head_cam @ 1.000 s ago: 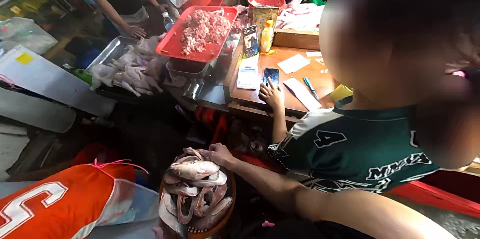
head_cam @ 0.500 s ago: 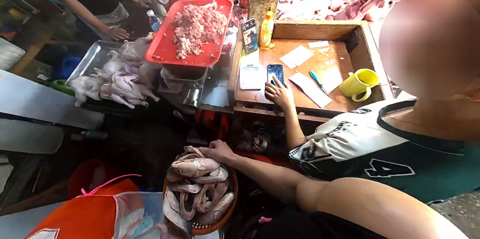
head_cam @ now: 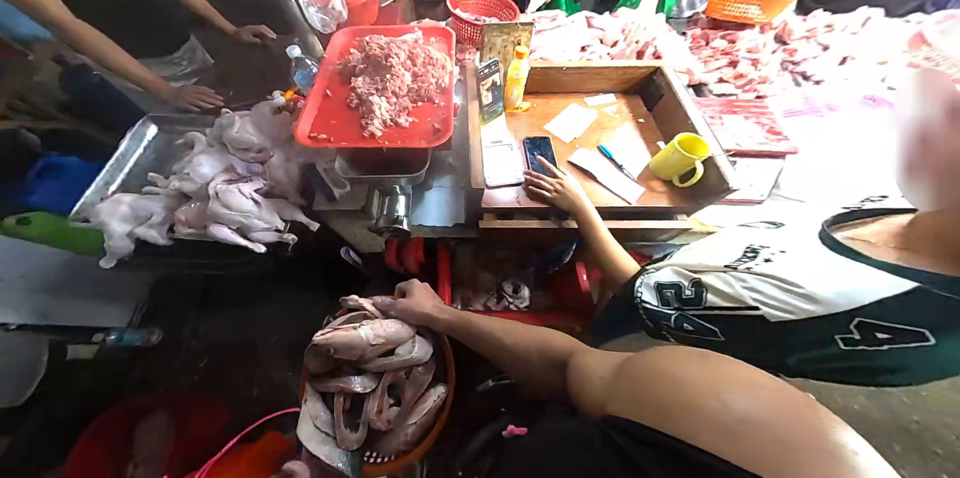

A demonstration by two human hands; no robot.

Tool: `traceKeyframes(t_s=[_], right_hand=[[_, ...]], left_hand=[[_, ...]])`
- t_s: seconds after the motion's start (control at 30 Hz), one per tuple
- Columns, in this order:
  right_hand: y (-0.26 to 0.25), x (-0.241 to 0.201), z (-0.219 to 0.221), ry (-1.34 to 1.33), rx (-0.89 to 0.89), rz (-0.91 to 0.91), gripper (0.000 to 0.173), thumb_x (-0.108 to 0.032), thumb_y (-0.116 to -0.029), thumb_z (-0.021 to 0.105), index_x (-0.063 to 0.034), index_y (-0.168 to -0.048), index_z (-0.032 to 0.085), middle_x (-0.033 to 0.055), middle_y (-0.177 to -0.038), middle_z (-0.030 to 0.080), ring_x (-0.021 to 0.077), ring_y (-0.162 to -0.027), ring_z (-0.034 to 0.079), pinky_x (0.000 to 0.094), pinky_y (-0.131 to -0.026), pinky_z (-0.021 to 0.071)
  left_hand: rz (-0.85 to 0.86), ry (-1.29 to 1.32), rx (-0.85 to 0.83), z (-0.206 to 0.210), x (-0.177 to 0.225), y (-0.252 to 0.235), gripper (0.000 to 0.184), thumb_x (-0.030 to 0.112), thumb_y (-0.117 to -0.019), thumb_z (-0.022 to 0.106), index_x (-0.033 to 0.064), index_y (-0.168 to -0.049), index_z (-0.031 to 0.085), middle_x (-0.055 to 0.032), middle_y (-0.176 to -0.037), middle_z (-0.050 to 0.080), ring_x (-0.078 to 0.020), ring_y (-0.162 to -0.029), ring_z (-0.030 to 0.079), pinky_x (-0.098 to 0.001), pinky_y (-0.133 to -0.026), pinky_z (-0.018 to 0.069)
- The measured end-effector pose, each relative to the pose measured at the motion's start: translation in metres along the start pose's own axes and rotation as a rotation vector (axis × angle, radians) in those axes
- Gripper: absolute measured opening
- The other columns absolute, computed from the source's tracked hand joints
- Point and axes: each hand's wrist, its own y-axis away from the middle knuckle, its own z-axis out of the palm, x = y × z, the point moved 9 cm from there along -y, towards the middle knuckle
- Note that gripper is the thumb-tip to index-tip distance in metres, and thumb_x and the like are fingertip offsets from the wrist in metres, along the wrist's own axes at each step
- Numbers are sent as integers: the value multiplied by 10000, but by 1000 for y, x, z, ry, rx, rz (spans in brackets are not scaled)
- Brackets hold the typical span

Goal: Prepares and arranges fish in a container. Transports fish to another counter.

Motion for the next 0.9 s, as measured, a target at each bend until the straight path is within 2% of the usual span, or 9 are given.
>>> traceKeyframes(t_s=[0.07,0.13,0.2,0.3,0.37,0.5,0.6,0.77,0.9], right_hand=[[-3,-12,6,-13,21,-8,595,-707,-876,619,-116,-870,688,90,-825,670,260,-792,661,532,-710,527],[-5,-17,11,-22,38,-14,581,-695,-880,621,-118,-862,682,89,-827,667,257,-792,660,532,-707,525],[-6,-19,14,-25,44,-6,579,-692,-882,615,-118,-882,684,89,-840,669,255,-802,661,529,-711,527],[-10,-24,13,-37,51,3,587,-696,-880,616,-112,-886,682,99,-846,669,266,-810,663,534,-712,527],[-15,-26,11,-45,51,9,591,-698,-879,616,-111,-893,685,101,-851,671,268,-819,665,536,-718,527],[-27,-29,2,-61,45,-2,604,-705,-879,612,-106,-902,687,103,-852,673,270,-816,665,540,-717,526],[-38,-33,-5,-71,27,-9,609,-714,-875,607,-111,-903,688,99,-851,673,268,-817,667,540,-715,528],[-58,-40,-14,-80,-11,-33,602,-696,-886,608,-99,-901,682,114,-863,672,285,-832,666,550,-716,524],[-72,-45,-15,-99,-42,-49,598,-682,-886,619,-90,-916,694,126,-878,682,301,-853,673,568,-732,530]], left_hand=[[-35,-10,34,-35,-16,-21,480,436,-1068,475,63,-1370,489,-90,-1208,688,-188,-1133,686,-453,-984,575],[-110,12,-30,-38,-18,-35,582,465,-1103,352,-11,-1410,484,-204,-1319,636,-303,-1248,626,-553,-1081,494],[-138,16,-50,-28,-10,-43,615,440,-1114,295,-67,-1416,467,-256,-1352,608,-347,-1290,596,-570,-1114,462],[-180,19,-84,-15,-1,-50,578,454,-1106,332,-30,-1361,518,-181,-1290,655,-276,-1237,631,-499,-1073,507],[-213,-51,-22,-6,1,-50,534,482,-1091,334,44,-1237,602,-75,-1131,718,-167,-1097,697,-401,-965,584],[-156,-89,-54,-5,-9,-66,544,481,-1102,318,41,-1278,587,-98,-1155,702,-196,-1112,686,-430,-987,568],[-88,-83,-148,-33,-29,-87,573,500,-1101,351,25,-1339,564,-138,-1240,683,-253,-1182,664,-480,-1029,543],[-104,-167,-55,-9,-22,-90,648,596,-1071,338,50,-1271,626,-92,-1175,718,-204,-1131,691,-444,-989,570],[-122,-165,-49,-39,-36,-100,621,582,-1061,403,63,-1340,598,-115,-1272,682,-244,-1219,647,-491,-1025,544]])
